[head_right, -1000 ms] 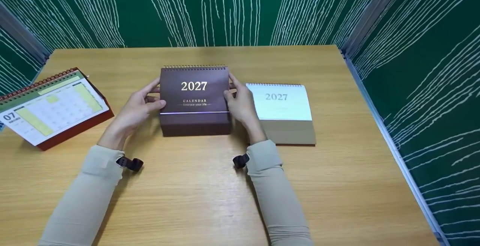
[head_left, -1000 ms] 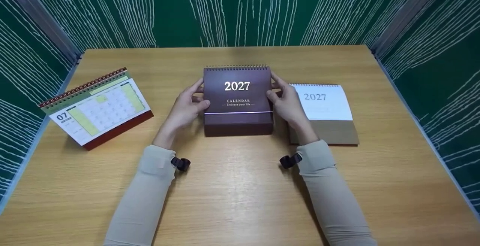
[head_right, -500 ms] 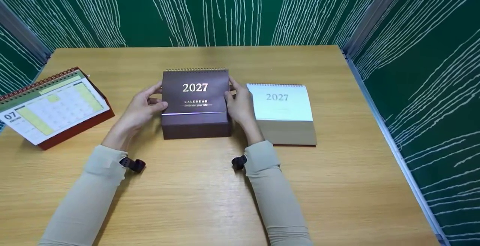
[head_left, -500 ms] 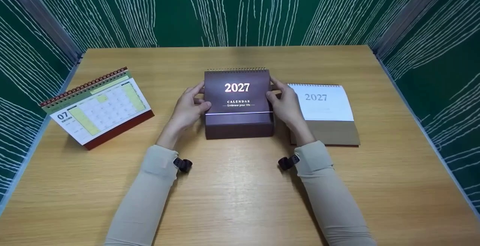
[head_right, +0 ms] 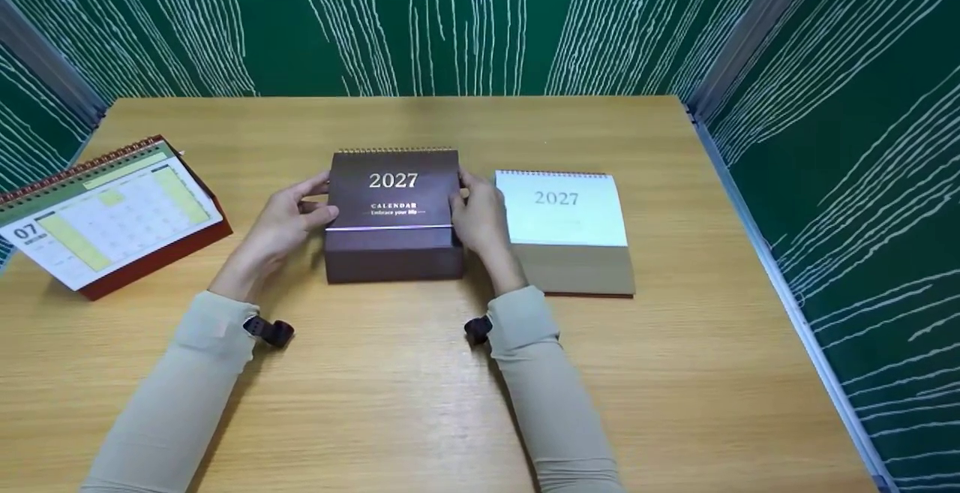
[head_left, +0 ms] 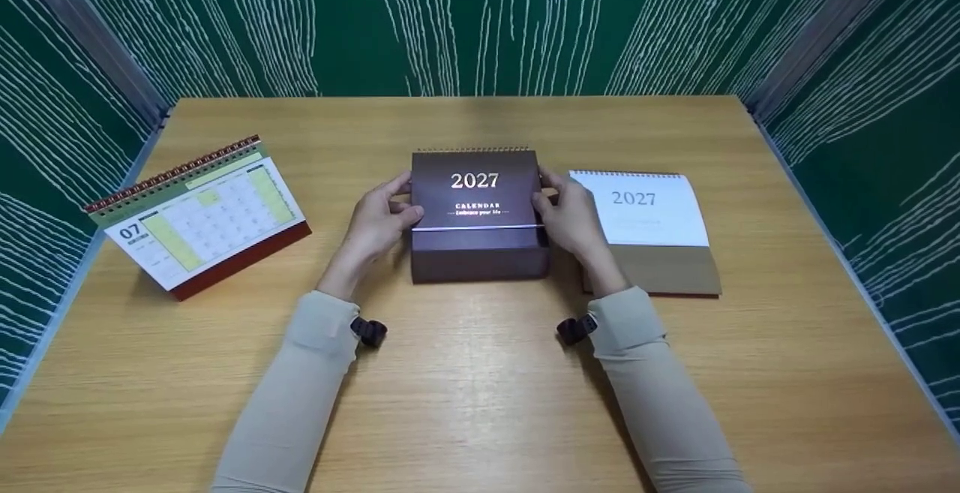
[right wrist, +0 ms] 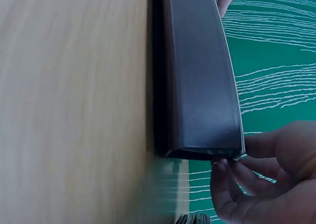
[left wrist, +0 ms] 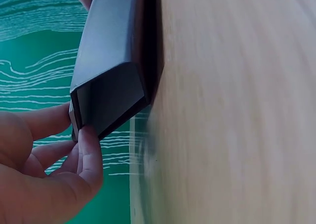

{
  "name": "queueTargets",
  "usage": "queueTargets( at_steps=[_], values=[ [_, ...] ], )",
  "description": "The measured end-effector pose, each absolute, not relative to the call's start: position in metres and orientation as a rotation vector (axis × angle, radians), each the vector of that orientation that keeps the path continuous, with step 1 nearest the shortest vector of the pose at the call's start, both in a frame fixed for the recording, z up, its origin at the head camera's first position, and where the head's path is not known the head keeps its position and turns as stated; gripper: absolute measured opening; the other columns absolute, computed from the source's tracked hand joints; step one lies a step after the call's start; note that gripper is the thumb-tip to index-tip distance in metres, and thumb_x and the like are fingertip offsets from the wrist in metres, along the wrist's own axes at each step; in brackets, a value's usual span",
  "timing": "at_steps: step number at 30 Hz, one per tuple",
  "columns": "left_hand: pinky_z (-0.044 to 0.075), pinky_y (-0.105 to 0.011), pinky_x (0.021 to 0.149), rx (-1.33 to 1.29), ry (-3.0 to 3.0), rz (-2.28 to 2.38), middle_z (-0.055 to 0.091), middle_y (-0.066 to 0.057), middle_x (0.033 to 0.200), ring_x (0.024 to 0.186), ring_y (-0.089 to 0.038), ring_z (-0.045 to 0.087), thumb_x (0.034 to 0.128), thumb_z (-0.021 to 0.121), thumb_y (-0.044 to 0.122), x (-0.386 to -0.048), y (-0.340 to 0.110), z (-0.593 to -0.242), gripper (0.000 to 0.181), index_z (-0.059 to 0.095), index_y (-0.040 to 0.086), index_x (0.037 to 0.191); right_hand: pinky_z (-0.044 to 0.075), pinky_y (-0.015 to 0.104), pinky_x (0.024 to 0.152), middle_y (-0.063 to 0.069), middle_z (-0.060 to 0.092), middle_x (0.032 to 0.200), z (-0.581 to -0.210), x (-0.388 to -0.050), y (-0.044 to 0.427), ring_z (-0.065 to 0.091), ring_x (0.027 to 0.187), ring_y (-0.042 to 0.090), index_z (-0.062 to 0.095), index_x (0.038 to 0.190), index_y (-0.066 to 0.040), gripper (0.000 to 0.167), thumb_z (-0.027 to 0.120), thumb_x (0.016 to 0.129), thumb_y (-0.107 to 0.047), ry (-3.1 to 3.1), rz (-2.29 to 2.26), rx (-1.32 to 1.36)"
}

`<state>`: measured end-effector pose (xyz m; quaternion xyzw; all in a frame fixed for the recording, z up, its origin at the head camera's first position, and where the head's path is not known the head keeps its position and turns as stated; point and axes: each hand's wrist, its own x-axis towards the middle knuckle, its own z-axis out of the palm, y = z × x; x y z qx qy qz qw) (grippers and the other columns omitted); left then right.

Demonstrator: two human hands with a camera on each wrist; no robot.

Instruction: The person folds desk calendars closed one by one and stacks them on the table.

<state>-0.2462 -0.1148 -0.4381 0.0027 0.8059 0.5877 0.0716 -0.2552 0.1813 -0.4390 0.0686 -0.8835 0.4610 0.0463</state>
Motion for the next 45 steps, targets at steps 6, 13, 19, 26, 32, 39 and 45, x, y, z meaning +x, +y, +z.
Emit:
queueTargets(
  at_steps=[6, 13, 19, 26, 32, 39, 45],
  values=[
    [0.053, -0.035, 0.106, 0.002, 2.419, 1.705, 0.053, -0.015, 0.157, 0.124, -0.025, 0.061, 0.1034, 0.064, 0.002, -0.246, -0.115, -0.438, 0.07, 0.036, 0.01, 0.166, 0.058, 0.044, 0.1, 0.021, 0.058, 0.152, -0.438, -0.253, 0.182, 0.07, 0.119, 0.036, 0.047, 0.155, 0.005, 0.051, 0.058, 0.107, -0.006, -2.77, 1.377, 0.195],
    [0.053, -0.037, 0.106, 0.017, 2.311, 1.689, 0.048, -0.015, 0.162, 0.133, -0.026, 0.055, 0.1056, 0.06, 0.001, -0.243, -0.119, -0.435, 0.07, 0.029, 0.01, 0.168, 0.058, 0.045, 0.1, 0.019, 0.057, 0.154, -0.439, -0.252, 0.182, 0.07, 0.12, 0.034, 0.046, 0.158, 0.0, 0.052, 0.056, 0.108, -0.009, -2.843, 1.409, 0.184],
    [0.049, -0.038, 0.112, 0.06, 2.306, 1.639, 0.048, -0.015, 0.161, 0.139, -0.028, 0.052, 0.1079, 0.057, 0.003, -0.241, -0.119, -0.436, 0.067, 0.027, 0.009, 0.168, 0.056, 0.044, 0.103, 0.022, 0.056, 0.153, -0.438, -0.251, 0.182, 0.065, 0.128, 0.034, 0.04, 0.161, 0.0, 0.054, 0.053, 0.111, -0.012, -2.937, 1.439, 0.171],
    [0.046, -0.038, 0.115, 0.097, 2.283, 1.627, 0.047, -0.015, 0.163, 0.141, -0.027, 0.051, 0.1083, 0.055, 0.003, -0.242, -0.119, -0.438, 0.068, 0.024, 0.009, 0.169, 0.049, 0.043, 0.114, 0.022, 0.053, 0.156, -0.437, -0.251, 0.183, 0.057, 0.14, 0.033, 0.038, 0.161, 0.001, 0.054, 0.052, 0.111, -0.012, -3.004, 1.386, 0.189],
    [0.042, -0.037, 0.12, 0.122, 2.269, 1.627, 0.043, -0.016, 0.165, 0.145, -0.027, 0.048, 0.1085, 0.053, 0.002, -0.242, -0.119, -0.439, 0.069, 0.021, 0.007, 0.169, 0.049, 0.043, 0.114, 0.022, 0.049, 0.159, -0.434, -0.25, 0.183, 0.055, 0.141, 0.033, 0.034, 0.163, 0.001, 0.057, 0.053, 0.111, -0.01, -3.043, 1.407, 0.21],
    [0.039, -0.039, 0.122, 0.152, 2.254, 1.621, 0.043, -0.016, 0.165, 0.145, -0.028, 0.046, 0.1074, 0.053, -0.001, -0.24, -0.119, -0.437, 0.072, 0.018, 0.009, 0.17, 0.051, 0.046, 0.108, 0.021, 0.038, 0.166, -0.43, -0.248, 0.187, 0.048, 0.147, 0.035, 0.028, 0.164, 0.002, 0.06, 0.052, 0.111, -0.013, -3.127, 1.329, 0.243],
    [0.035, -0.04, 0.125, 0.18, 2.222, 1.644, 0.036, -0.02, 0.168, 0.151, -0.031, 0.04, 0.106, 0.052, -0.004, -0.239, -0.118, -0.438, 0.076, 0.014, 0.007, 0.17, 0.044, 0.048, 0.119, 0.021, 0.034, 0.168, -0.427, -0.246, 0.188, 0.045, 0.149, 0.038, 0.026, 0.165, 0.004, 0.062, 0.052, 0.111, -0.014, -3.171, 1.287, 0.254]
  ],
)
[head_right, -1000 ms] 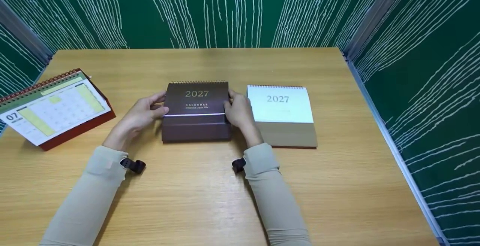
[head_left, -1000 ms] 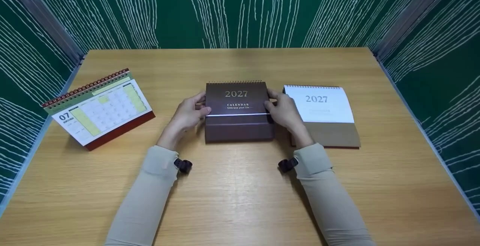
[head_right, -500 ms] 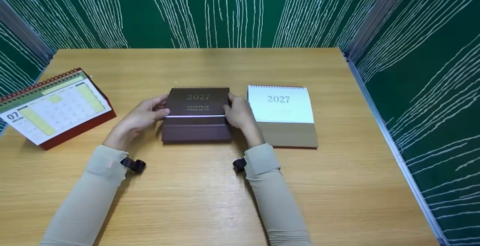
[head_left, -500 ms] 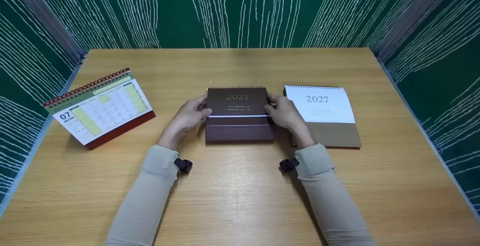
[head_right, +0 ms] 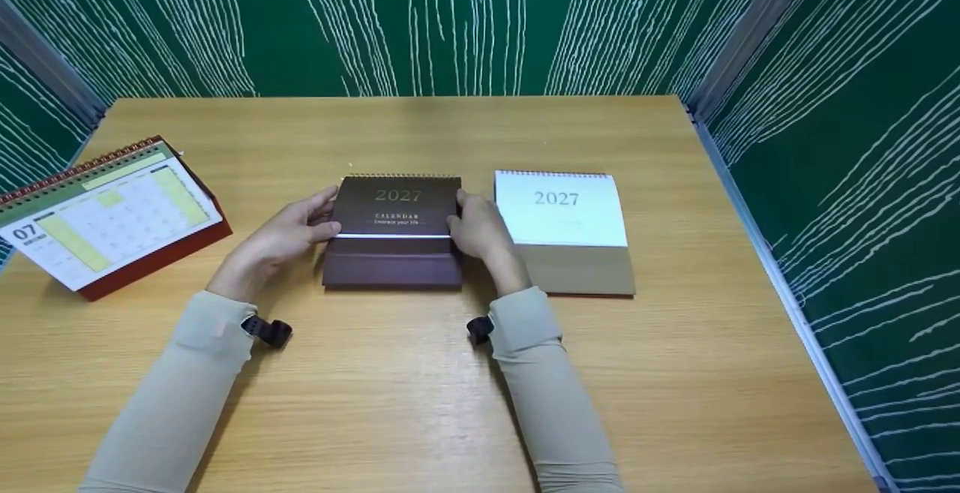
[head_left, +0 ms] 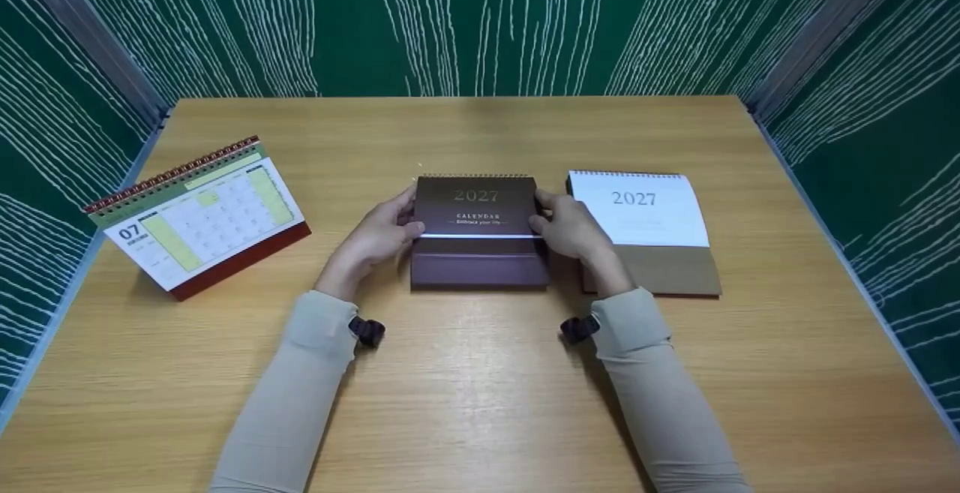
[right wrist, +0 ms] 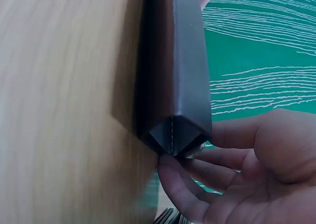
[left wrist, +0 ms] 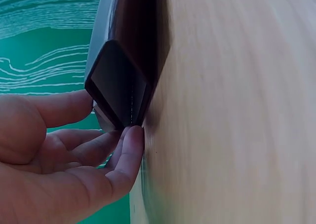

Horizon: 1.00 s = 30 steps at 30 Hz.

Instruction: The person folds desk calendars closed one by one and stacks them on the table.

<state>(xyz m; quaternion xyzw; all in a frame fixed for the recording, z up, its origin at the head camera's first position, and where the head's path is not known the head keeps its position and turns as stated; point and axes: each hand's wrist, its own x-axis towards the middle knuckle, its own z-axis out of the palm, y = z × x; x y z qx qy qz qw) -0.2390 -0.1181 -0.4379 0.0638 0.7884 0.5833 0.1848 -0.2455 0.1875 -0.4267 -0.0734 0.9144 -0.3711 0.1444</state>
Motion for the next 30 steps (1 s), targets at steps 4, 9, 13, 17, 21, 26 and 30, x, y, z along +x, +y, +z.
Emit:
queueTargets(
  at_steps=[4, 9, 13, 17, 21, 26, 30],
  values=[
    [0.028, -0.04, 0.129, 0.171, 2.258, 1.594, 0.028, -0.019, 0.172, 0.156, -0.031, 0.033, 0.1059, 0.054, -0.002, -0.2391, -0.1182, -0.4393, 0.077, 0.014, 0.008, 0.171, 0.041, 0.048, 0.121, 0.021, 0.033, 0.169, -0.426, -0.2459, 0.1874, 0.045, 0.149, 0.038, 0.026, 0.164, 0.004, 0.063, 0.053, 0.111, -0.014, 2.643, -1.044, -0.213],
    [0.026, -0.04, 0.129, 0.178, 2.281, 1.558, 0.028, -0.021, 0.172, 0.157, -0.03, 0.031, 0.1049, 0.056, -0.001, -0.2391, -0.1179, -0.4403, 0.077, 0.016, 0.007, 0.17, 0.042, 0.049, 0.12, 0.022, 0.034, 0.168, -0.4265, -0.2469, 0.1878, 0.047, 0.147, 0.039, 0.026, 0.165, 0.004, 0.063, 0.053, 0.111, -0.014, 2.645, -1.001, -0.21],
    [0.029, -0.039, 0.128, 0.197, 2.289, 1.553, 0.033, -0.023, 0.169, 0.154, -0.03, 0.037, 0.104, 0.057, -0.002, -0.2386, -0.1175, -0.4401, 0.077, 0.016, 0.004, 0.169, 0.046, 0.049, 0.116, 0.022, 0.034, 0.168, -0.4269, -0.2474, 0.1871, 0.049, 0.146, 0.04, 0.026, 0.165, 0.004, 0.064, 0.054, 0.111, -0.015, 2.647, -0.98, -0.205],
    [0.038, -0.039, 0.123, 0.191, 2.292, 1.549, 0.04, -0.025, 0.165, 0.145, -0.031, 0.047, 0.1027, 0.058, -0.003, -0.2383, -0.1162, -0.4398, 0.078, 0.016, 0.002, 0.168, 0.041, 0.05, 0.121, 0.022, 0.033, 0.168, -0.427, -0.2475, 0.1859, 0.043, 0.15, 0.04, 0.027, 0.164, 0.004, 0.064, 0.054, 0.11, -0.015, 2.657, -0.969, -0.201],
    [0.047, -0.039, 0.115, 0.157, 2.295, 1.531, 0.049, -0.026, 0.156, 0.134, -0.032, 0.053, 0.102, 0.06, -0.004, -0.2376, -0.1155, -0.4387, 0.079, 0.018, 0.002, 0.168, 0.033, 0.05, 0.125, 0.021, 0.032, 0.169, -0.4276, -0.2476, 0.1855, 0.036, 0.154, 0.039, 0.027, 0.164, 0.005, 0.064, 0.055, 0.11, -0.015, 2.659, -0.961, -0.208],
    [0.052, -0.036, 0.107, 0.151, 2.314, 1.498, 0.048, -0.026, 0.152, 0.127, -0.032, 0.055, 0.1012, 0.061, -0.004, -0.2368, -0.1151, -0.4383, 0.08, 0.018, 0.003, 0.169, 0.028, 0.051, 0.127, 0.022, 0.032, 0.169, -0.4284, -0.248, 0.1848, 0.03, 0.157, 0.037, 0.028, 0.163, 0.007, 0.063, 0.055, 0.111, -0.014, 2.673, -0.942, -0.231],
    [0.051, -0.03, 0.094, 0.155, 2.371, 1.445, 0.045, -0.027, 0.146, 0.115, -0.027, 0.055, 0.0999, 0.063, -0.005, -0.2366, -0.1147, -0.4392, 0.081, 0.019, 0.003, 0.168, 0.027, 0.05, 0.128, 0.022, 0.033, 0.168, -0.43, -0.2488, 0.1848, 0.029, 0.157, 0.037, 0.028, 0.163, 0.007, 0.063, 0.055, 0.11, -0.014, 2.688, -0.922, -0.241]
  ],
)
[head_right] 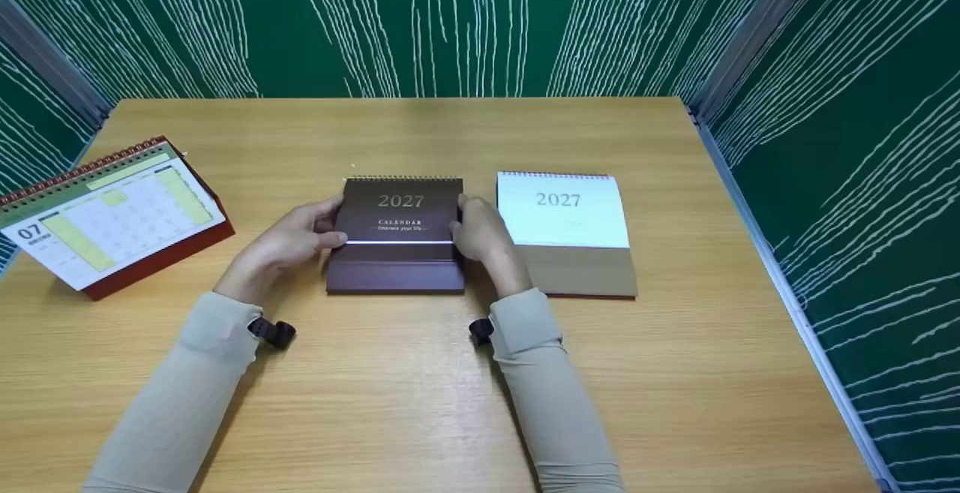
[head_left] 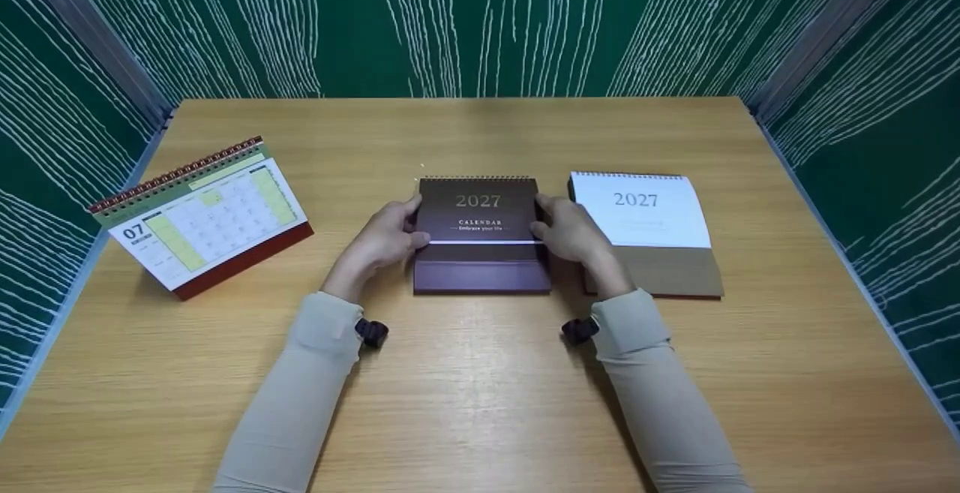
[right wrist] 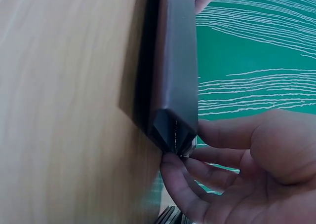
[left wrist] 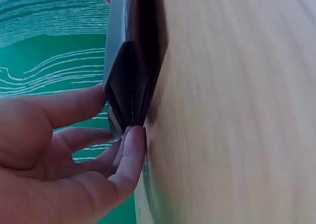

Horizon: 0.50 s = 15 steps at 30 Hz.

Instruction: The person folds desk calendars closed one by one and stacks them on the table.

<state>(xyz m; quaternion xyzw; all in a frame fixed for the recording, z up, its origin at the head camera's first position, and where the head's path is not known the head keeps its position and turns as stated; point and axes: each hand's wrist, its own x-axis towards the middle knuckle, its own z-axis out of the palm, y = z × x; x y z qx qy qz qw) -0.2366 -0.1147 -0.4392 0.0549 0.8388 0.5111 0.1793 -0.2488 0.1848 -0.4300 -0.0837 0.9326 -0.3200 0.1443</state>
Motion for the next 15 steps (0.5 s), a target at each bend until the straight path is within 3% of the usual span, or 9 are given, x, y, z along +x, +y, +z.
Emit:
queueTargets(
  at_steps=[4, 8, 10, 12, 13, 15],
  values=[
    [0.047, -0.028, 0.091, 0.138, 2.398, 1.421, 0.041, -0.027, 0.144, 0.106, -0.024, 0.051, 0.0984, 0.066, -0.005, -0.2359, -0.1143, -0.4386, 0.082, 0.021, 0.002, 0.167, 0.027, 0.05, 0.128, 0.022, 0.032, 0.169, -0.4305, -0.2488, 0.1853, 0.029, 0.157, 0.036, 0.027, 0.163, 0.007, 0.063, 0.054, 0.11, -0.014, 2.693, -0.907, -0.249],
    [0.045, -0.028, 0.094, 0.12, 2.389, 1.417, 0.038, -0.027, 0.15, 0.106, -0.023, 0.05, 0.0982, 0.066, -0.004, -0.2361, -0.1137, -0.4374, 0.083, 0.021, 0.004, 0.167, 0.032, 0.05, 0.126, 0.022, 0.032, 0.169, -0.429, -0.2476, 0.186, 0.041, 0.152, 0.036, 0.028, 0.163, 0.006, 0.063, 0.055, 0.11, -0.015, 2.691, -0.916, -0.244],
    [0.046, -0.031, 0.091, 0.108, 2.387, 1.412, 0.038, -0.026, 0.15, 0.104, -0.025, 0.048, 0.0984, 0.066, -0.003, -0.2358, -0.114, -0.4366, 0.083, 0.021, 0.006, 0.168, 0.037, 0.049, 0.123, 0.022, 0.033, 0.169, -0.4288, -0.2472, 0.1866, 0.057, 0.133, 0.035, 0.029, 0.163, 0.006, 0.064, 0.056, 0.11, -0.016, 2.688, -0.929, -0.247],
    [0.045, -0.035, 0.097, 0.115, 2.393, 1.401, 0.038, -0.027, 0.152, 0.107, -0.027, 0.047, 0.0995, 0.066, -0.001, -0.2358, -0.1144, -0.4363, 0.082, 0.021, 0.007, 0.168, 0.047, 0.047, 0.112, 0.022, 0.035, 0.168, -0.4287, -0.2469, 0.1874, 0.064, 0.098, 0.03, 0.029, 0.163, 0.005, 0.065, 0.057, 0.109, -0.018, 2.687, -0.945, -0.257],
    [0.044, -0.037, 0.102, 0.121, 2.396, 1.397, 0.036, -0.028, 0.154, 0.112, -0.029, 0.047, 0.1002, 0.066, 0.001, -0.2356, -0.1147, -0.436, 0.082, 0.02, 0.007, 0.168, 0.051, 0.045, 0.105, 0.025, 0.044, 0.162, -0.4287, -0.2467, 0.1877, 0.061, 0.082, 0.025, 0.028, 0.164, 0.005, 0.066, 0.057, 0.109, -0.019, 2.686, -0.951, -0.263],
    [0.039, -0.043, 0.116, 0.136, 2.412, 1.379, 0.032, -0.03, 0.161, 0.127, -0.035, 0.045, 0.1022, 0.065, 0.005, -0.2349, -0.1154, -0.4355, 0.08, 0.02, 0.007, 0.168, 0.054, 0.039, 0.079, 0.025, 0.066, 0.131, -0.4285, -0.2465, 0.1882, 0.044, 0.058, 0.017, 0.027, 0.164, 0.004, 0.068, 0.058, 0.11, -0.021, 2.688, -0.958, -0.271]
  ],
)
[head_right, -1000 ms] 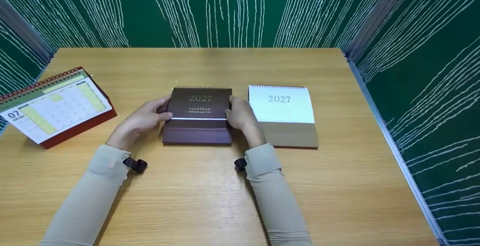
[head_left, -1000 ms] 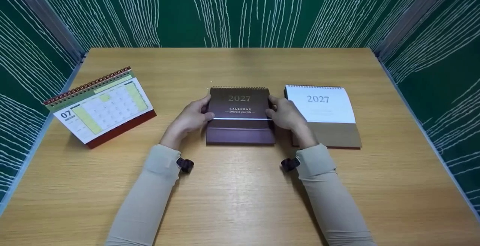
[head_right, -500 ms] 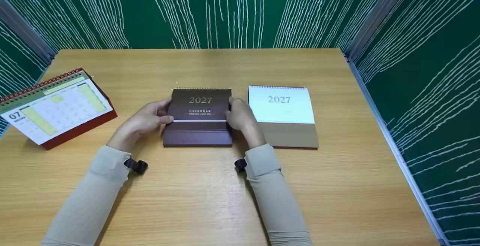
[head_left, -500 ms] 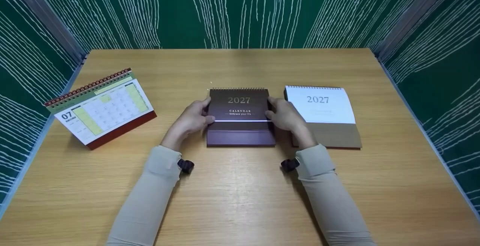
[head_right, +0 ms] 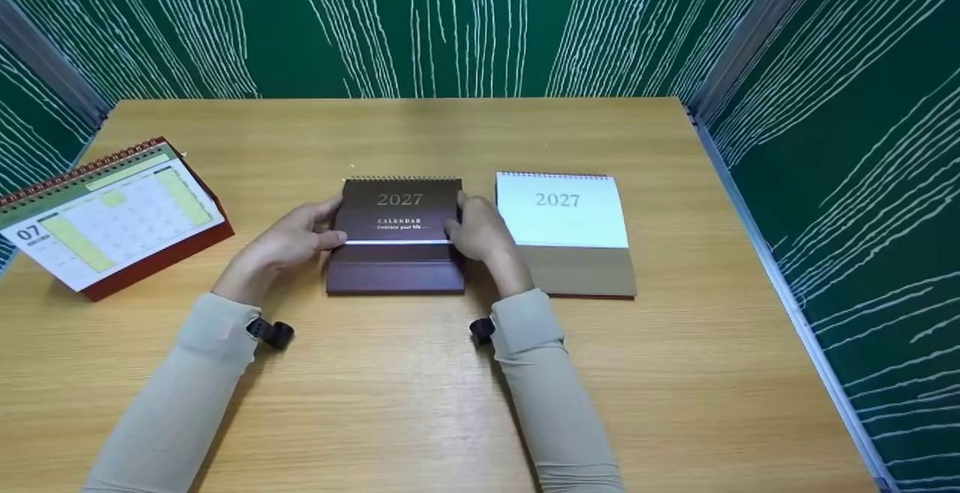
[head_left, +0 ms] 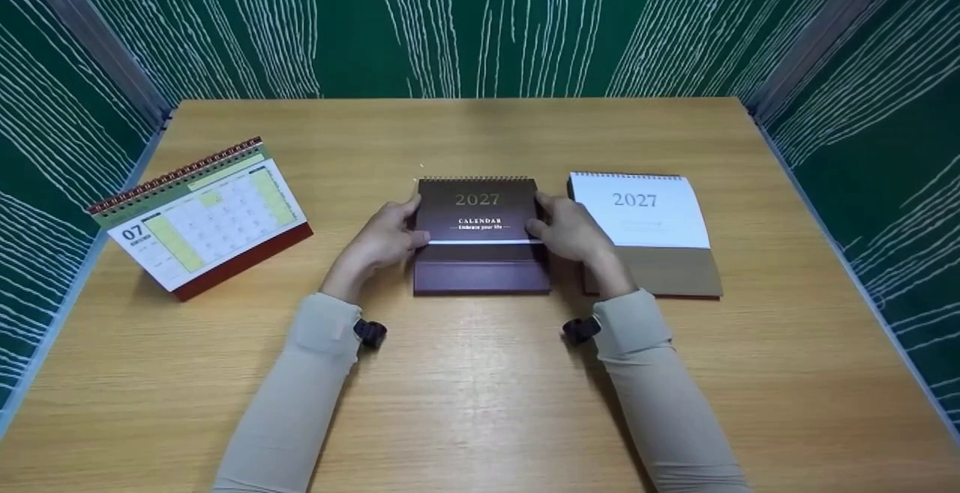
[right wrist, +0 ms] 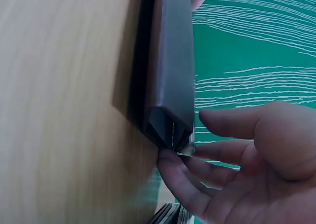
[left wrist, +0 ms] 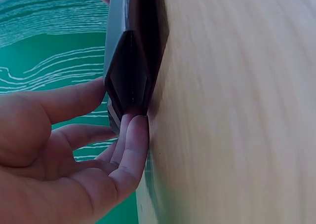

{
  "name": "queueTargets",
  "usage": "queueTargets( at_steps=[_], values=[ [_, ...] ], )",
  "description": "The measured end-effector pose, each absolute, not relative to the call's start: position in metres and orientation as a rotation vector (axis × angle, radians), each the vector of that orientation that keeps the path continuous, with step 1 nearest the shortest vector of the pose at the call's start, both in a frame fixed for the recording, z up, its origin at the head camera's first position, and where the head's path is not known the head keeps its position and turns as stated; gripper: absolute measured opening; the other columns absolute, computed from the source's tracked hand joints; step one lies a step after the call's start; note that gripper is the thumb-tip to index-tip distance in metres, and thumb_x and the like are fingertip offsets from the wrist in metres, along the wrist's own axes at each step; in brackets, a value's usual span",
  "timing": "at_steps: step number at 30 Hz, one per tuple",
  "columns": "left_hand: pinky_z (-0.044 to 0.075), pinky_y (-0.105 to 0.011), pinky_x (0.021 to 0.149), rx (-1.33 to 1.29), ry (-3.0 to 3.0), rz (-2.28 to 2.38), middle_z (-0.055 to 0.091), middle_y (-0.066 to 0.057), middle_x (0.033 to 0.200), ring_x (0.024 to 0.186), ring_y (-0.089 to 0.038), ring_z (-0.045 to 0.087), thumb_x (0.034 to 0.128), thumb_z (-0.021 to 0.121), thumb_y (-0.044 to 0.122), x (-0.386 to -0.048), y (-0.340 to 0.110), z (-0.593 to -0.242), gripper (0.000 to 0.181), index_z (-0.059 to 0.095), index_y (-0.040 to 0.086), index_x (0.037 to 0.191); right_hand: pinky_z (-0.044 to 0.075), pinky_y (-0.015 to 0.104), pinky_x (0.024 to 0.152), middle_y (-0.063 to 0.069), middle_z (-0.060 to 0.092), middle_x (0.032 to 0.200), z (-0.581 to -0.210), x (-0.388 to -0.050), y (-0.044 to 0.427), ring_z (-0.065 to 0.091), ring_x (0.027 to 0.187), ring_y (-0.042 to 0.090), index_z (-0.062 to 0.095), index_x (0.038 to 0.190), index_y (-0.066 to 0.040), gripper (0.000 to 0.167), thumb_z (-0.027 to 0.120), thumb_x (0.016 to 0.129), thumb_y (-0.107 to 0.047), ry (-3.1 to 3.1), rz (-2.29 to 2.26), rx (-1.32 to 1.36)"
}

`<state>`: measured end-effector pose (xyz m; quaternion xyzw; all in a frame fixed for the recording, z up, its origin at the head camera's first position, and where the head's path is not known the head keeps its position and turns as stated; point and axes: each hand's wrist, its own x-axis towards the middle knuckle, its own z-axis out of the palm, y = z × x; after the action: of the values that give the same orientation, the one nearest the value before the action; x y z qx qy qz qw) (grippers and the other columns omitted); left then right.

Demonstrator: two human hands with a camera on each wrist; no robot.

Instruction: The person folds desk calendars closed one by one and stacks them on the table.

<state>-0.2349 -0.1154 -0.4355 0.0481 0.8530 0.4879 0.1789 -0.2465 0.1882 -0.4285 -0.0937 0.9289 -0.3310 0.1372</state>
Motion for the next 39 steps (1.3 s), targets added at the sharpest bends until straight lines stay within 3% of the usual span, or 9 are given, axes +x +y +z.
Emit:
queueTargets(
  at_steps=[2, 4, 6, 8, 11, 15, 22, 35, 39],
  values=[
    [0.026, -0.047, 0.127, 0.156, 2.43, 1.364, 0.026, -0.03, 0.166, 0.145, -0.037, 0.037, 0.1046, 0.063, 0.01, -0.235, -0.115, -0.435, 0.077, 0.019, 0.007, 0.169, 0.047, 0.034, 0.061, 0.015, 0.065, 0.092, -0.428, -0.246, 0.189, 0.035, 0.05, 0.011, 0.026, 0.165, 0.004, 0.069, 0.058, 0.11, -0.022, 2.695, -0.961, -0.277],
    [0.018, -0.049, 0.131, 0.166, 2.447, 1.346, 0.022, -0.03, 0.169, 0.155, -0.037, 0.027, 0.1064, 0.061, 0.014, -0.234, -0.115, -0.435, 0.076, 0.019, 0.007, 0.169, 0.042, 0.033, 0.055, 0.006, 0.047, 0.075, -0.427, -0.246, 0.189, 0.034, 0.049, 0.01, 0.025, 0.165, 0.003, 0.069, 0.058, 0.109, -0.022, 2.701, -0.963, -0.283],
    [0.016, -0.05, 0.131, 0.171, 2.464, 1.327, 0.023, -0.03, 0.169, 0.156, -0.037, 0.026, 0.1074, 0.06, 0.019, -0.234, -0.116, -0.434, 0.075, 0.019, 0.007, 0.169, 0.047, 0.034, 0.063, 0.011, 0.058, 0.087, -0.427, -0.244, 0.188, 0.042, 0.058, 0.014, 0.025, 0.165, 0.003, 0.07, 0.058, 0.109, -0.022, 2.714, -0.964, -0.294],
    [0.019, -0.051, 0.131, 0.186, 2.482, 1.301, 0.026, -0.029, 0.168, 0.154, -0.038, 0.03, 0.108, 0.059, 0.021, -0.233, -0.119, -0.433, 0.075, 0.019, 0.008, 0.169, 0.053, 0.04, 0.078, 0.022, 0.063, 0.117, -0.425, -0.243, 0.186, 0.053, 0.073, 0.022, 0.024, 0.166, 0.001, 0.071, 0.058, 0.109, -0.022, 2.704, -0.978, -0.303],
    [0.025, -0.053, 0.129, 0.204, 2.519, 1.246, 0.03, -0.027, 0.165, 0.148, -0.039, 0.038, 0.1083, 0.059, 0.025, -0.23, -0.126, -0.428, 0.076, 0.017, 0.013, 0.171, 0.051, 0.05, 0.106, 0.029, 0.043, 0.156, -0.42, -0.239, 0.184, 0.06, 0.113, 0.035, 0.023, 0.168, -0.003, 0.073, 0.06, 0.108, -0.023, 2.684, -0.997, -0.316],
    [0.024, -0.056, 0.128, 0.203, 2.631, 1.149, 0.026, -0.023, 0.17, 0.153, -0.042, 0.033, 0.1089, 0.058, 0.028, -0.229, -0.136, -0.418, 0.076, 0.017, 0.015, 0.171, 0.042, 0.057, 0.118, 0.026, 0.032, 0.166, -0.41, -0.235, 0.184, 0.046, 0.144, 0.044, 0.024, 0.169, -0.009, 0.073, 0.061, 0.108, -0.024, 2.688, -1.02, -0.326],
    [0.01, -0.061, 0.13, 0.163, 2.88, 1.006, 0.019, -0.019, 0.175, 0.161, -0.043, 0.016, 0.1107, 0.055, 0.03, -0.235, -0.131, -0.4, 0.074, 0.017, 0.012, 0.171, 0.031, 0.062, 0.124, 0.022, 0.026, 0.172, -0.398, -0.235, 0.184, 0.027, 0.157, 0.044, 0.035, 0.167, -0.011, 0.066, 0.061, 0.108, -0.027, 2.898, -0.955, -0.357],
    [-0.01, -0.059, 0.129, 0.3, 3.017, 0.758, 0.003, -0.013, 0.179, 0.164, -0.039, -0.004, 0.1122, 0.041, 0.048, -0.237, -0.102, -0.4, 0.078, 0.003, 0.017, 0.172, 0.012, 0.061, 0.13, 0.025, 0.023, 0.172, -0.404, -0.238, 0.155, 0.016, 0.16, 0.047, 0.029, 0.168, -0.013, 0.066, 0.037, 0.112, -0.047, 3.119, -0.577, -0.527],
    [-0.013, -0.059, 0.128, 0.31, 3.008, 0.692, -0.003, -0.012, 0.179, 0.164, -0.038, -0.007, 0.1129, 0.033, 0.05, -0.235, -0.094, -0.406, 0.074, 0.002, 0.019, 0.172, 0.013, 0.063, 0.129, 0.024, 0.023, 0.173, -0.417, -0.235, 0.144, 0.017, 0.159, 0.048, 0.029, 0.169, -0.014, 0.067, 0.034, 0.112, -0.049, 3.126, -0.481, -0.538]
  ],
)
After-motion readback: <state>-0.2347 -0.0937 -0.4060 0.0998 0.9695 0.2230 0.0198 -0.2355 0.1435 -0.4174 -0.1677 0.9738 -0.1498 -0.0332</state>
